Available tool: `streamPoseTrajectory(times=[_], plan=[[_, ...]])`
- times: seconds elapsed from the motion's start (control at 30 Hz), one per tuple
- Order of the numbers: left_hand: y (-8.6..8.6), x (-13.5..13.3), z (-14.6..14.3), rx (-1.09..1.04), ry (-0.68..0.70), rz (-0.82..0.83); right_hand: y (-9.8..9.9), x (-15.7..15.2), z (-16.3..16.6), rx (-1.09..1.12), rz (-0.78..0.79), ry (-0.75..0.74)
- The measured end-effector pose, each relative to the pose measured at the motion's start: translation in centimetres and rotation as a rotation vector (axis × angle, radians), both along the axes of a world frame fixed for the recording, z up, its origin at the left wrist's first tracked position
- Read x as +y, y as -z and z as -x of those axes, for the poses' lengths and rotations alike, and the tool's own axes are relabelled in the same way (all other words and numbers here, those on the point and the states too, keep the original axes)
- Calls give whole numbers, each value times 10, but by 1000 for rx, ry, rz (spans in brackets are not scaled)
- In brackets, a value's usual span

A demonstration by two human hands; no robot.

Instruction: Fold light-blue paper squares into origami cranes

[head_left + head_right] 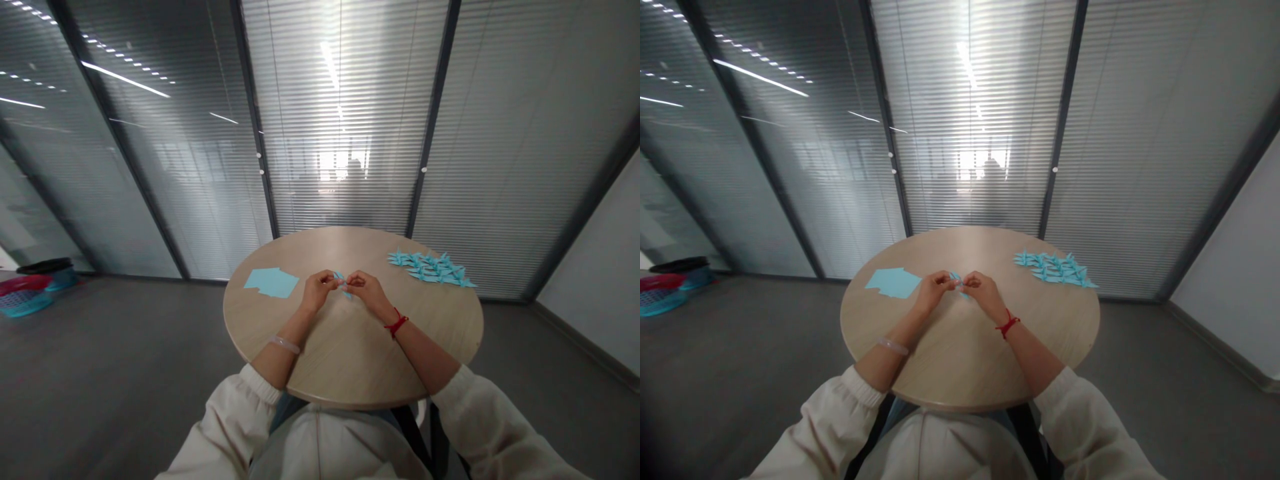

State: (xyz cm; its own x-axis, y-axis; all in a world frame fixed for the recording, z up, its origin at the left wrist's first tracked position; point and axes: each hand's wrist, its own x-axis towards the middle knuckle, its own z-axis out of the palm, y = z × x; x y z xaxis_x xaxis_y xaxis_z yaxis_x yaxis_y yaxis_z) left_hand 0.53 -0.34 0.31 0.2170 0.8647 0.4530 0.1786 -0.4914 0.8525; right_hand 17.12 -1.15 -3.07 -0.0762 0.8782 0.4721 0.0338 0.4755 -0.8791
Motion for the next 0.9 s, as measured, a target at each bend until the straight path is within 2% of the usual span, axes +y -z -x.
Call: streamPoseTrajectory(times=[0.3, 0.5, 0.63, 0.77, 0.9], plan=[[-2, 0, 0, -21, 13, 5, -6, -5, 2, 6, 36, 36], [-1, 0, -1, 2, 50, -22, -3, -3, -2, -49, 40, 72], [0, -1, -2, 9, 69, -13, 2, 2, -5, -78, 39, 22], [5, 3, -1, 49, 29, -29, 4, 4, -4, -104, 52, -43], [9, 7, -1, 73, 37, -43, 2, 2, -3, -254, 54, -76]])
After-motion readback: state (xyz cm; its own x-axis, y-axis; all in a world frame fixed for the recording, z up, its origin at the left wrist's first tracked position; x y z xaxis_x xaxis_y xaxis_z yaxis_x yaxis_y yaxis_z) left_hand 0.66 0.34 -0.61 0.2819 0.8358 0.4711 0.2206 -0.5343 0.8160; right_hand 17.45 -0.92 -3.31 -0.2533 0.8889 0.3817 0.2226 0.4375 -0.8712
